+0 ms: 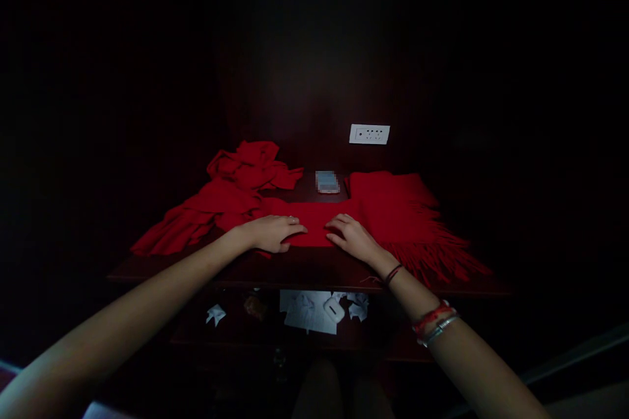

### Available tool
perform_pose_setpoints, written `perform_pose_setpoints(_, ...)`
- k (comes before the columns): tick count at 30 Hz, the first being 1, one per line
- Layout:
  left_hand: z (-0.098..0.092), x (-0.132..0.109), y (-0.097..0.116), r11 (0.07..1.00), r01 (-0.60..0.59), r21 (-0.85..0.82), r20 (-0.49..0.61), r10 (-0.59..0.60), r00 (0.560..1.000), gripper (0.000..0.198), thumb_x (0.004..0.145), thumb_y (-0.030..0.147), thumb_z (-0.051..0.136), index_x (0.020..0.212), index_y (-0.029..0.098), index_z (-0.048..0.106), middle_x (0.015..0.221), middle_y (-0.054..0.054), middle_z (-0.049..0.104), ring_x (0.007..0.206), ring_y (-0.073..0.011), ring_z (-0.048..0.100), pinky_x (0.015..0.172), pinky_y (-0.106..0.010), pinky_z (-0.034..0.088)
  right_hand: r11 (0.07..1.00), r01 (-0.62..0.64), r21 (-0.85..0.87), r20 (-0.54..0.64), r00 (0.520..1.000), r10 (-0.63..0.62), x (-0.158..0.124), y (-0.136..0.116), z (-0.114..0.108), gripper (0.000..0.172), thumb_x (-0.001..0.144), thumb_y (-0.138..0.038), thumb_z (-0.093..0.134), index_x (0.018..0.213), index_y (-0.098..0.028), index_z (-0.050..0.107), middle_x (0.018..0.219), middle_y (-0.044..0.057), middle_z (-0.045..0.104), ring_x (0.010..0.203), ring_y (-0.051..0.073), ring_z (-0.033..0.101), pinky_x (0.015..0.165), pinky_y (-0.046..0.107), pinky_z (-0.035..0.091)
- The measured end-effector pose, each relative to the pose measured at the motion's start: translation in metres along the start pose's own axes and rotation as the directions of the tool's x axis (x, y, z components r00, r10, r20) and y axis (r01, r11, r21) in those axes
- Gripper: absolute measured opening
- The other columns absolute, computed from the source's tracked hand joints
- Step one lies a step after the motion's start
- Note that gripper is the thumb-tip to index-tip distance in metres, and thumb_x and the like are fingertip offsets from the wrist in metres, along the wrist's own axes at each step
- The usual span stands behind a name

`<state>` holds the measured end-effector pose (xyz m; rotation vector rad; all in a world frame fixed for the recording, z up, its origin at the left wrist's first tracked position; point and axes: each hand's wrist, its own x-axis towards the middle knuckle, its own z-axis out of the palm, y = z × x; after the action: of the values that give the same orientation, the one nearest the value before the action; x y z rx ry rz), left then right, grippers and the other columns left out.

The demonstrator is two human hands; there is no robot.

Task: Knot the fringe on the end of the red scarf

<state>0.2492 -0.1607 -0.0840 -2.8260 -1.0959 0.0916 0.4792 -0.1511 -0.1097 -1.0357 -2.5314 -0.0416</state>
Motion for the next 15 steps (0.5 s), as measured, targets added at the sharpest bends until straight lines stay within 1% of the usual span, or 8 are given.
perform_pose_setpoints(2, -0.003, 0.001, -0.003, 0.998, -0.033, 0.059, 0.042, 0.031, 0.999, 0.052, 0.068, 0.014, 0.045, 0.119, 0.023, 0.039, 0.113, -0.007, 0.047, 0.097, -0.0206, 0.048, 0.077, -0.026, 0.039, 0.996, 0.091, 0.012, 0.055, 0.994, -0.091, -0.003, -0.003, -0.003, 0.026, 0.081, -0.027, 0.042, 0.101, -0.014, 0.054, 0.097, 0.007, 0.055, 0.092, 0.015, 0.048, 0.083, 0.027, 0.036)
perform_pose_setpoints(3, -0.003, 0.003, -0.004, 0.995, -0.047, 0.088, 0.039, 0.043, 0.998, 0.053, 0.066, 0.01, 0.044, 0.118, 0.022, 0.04, 0.111, -0.007, 0.048, 0.095, -0.0204, 0.049, 0.076, -0.026, 0.039, 0.993, 0.114, 0.006, 0.075, 0.991, -0.114, -0.004, -0.004, -0.003, 0.026, 0.08, -0.025, 0.043, 0.1, -0.014, 0.053, 0.096, 0.007, 0.055, 0.091, 0.015, 0.049, 0.082, 0.027, 0.037)
perform_pose_setpoints(5, -0.002, 0.008, -0.004, 0.991, -0.051, 0.125, 0.003, 0.051, 0.999, 0.049, 0.067, 0.007, 0.042, 0.114, 0.022, 0.044, 0.105, -0.007, 0.051, 0.091, -0.0196, 0.051, 0.074, -0.026, 0.039, 0.993, 0.118, -0.014, 0.076, 0.99, -0.116, -0.006, -0.006, -0.002, 0.025, 0.079, -0.02, 0.044, 0.102, -0.014, 0.052, 0.096, 0.008, 0.055, 0.091, 0.016, 0.049, 0.081, 0.028, 0.037)
perform_pose_setpoints(8, -0.004, 0.014, -0.002, 0.993, -0.017, 0.119, -0.054, 0.024, 0.998, 0.031, 0.074, 0.016, 0.042, 0.104, 0.021, 0.049, 0.093, -0.005, 0.056, 0.081, -0.0179, 0.053, 0.069, -0.025, 0.039, 0.997, 0.076, 0.011, 0.016, 0.997, -0.076, -0.009, -0.007, 0.002, 0.027, 0.077, -0.015, 0.043, 0.103, -0.015, 0.049, 0.095, 0.007, 0.055, 0.09, 0.015, 0.049, 0.081, 0.028, 0.037)
perform_pose_setpoints(10, -0.006, 0.016, 0.0, 0.995, -0.024, 0.092, -0.082, 0.032, 0.996, 0.021, 0.078, 0.024, 0.041, 0.095, 0.021, 0.053, 0.087, -0.004, 0.057, 0.077, -0.0167, 0.054, 0.065, -0.024, 0.039, 0.996, 0.052, 0.069, -0.028, 0.998, -0.05, -0.012, -0.007, 0.003, 0.026, 0.077, -0.018, 0.045, 0.103, -0.016, 0.048, 0.095, 0.005, 0.053, 0.089, 0.014, 0.049, 0.079, 0.027, 0.038)
perform_pose_setpoints(13, -0.003, 0.015, -0.003, 0.998, -0.048, 0.039, -0.149, 0.053, 0.987, 0.02, 0.083, 0.028, 0.036, 0.088, 0.02, 0.054, 0.083, -0.003, 0.057, 0.076, -0.0146, 0.053, 0.065, -0.021, 0.038, 0.99, 0.029, 0.139, -0.079, 0.997, -0.018, -0.014, -0.007, 0.004, 0.026, 0.075, -0.024, 0.049, 0.1, -0.016, 0.046, 0.094, 0.005, 0.05, 0.085, 0.013, 0.049, 0.074, 0.025, 0.039)
perform_pose_setpoints(15, 0.004, 0.013, -0.006, 1.0, -0.03, 0.0, -0.197, 0.029, 0.98, 0.023, 0.085, 0.028, 0.033, 0.087, 0.019, 0.055, 0.082, -0.003, 0.057, 0.078, -0.0135, 0.052, 0.069, -0.021, 0.037, 0.988, 0.028, 0.149, -0.1, 0.995, -0.013, -0.014, -0.006, 0.004, 0.023, 0.074, -0.022, 0.05, 0.097, -0.016, 0.047, 0.092, 0.004, 0.05, 0.084, 0.013, 0.048, 0.074, 0.025, 0.039)
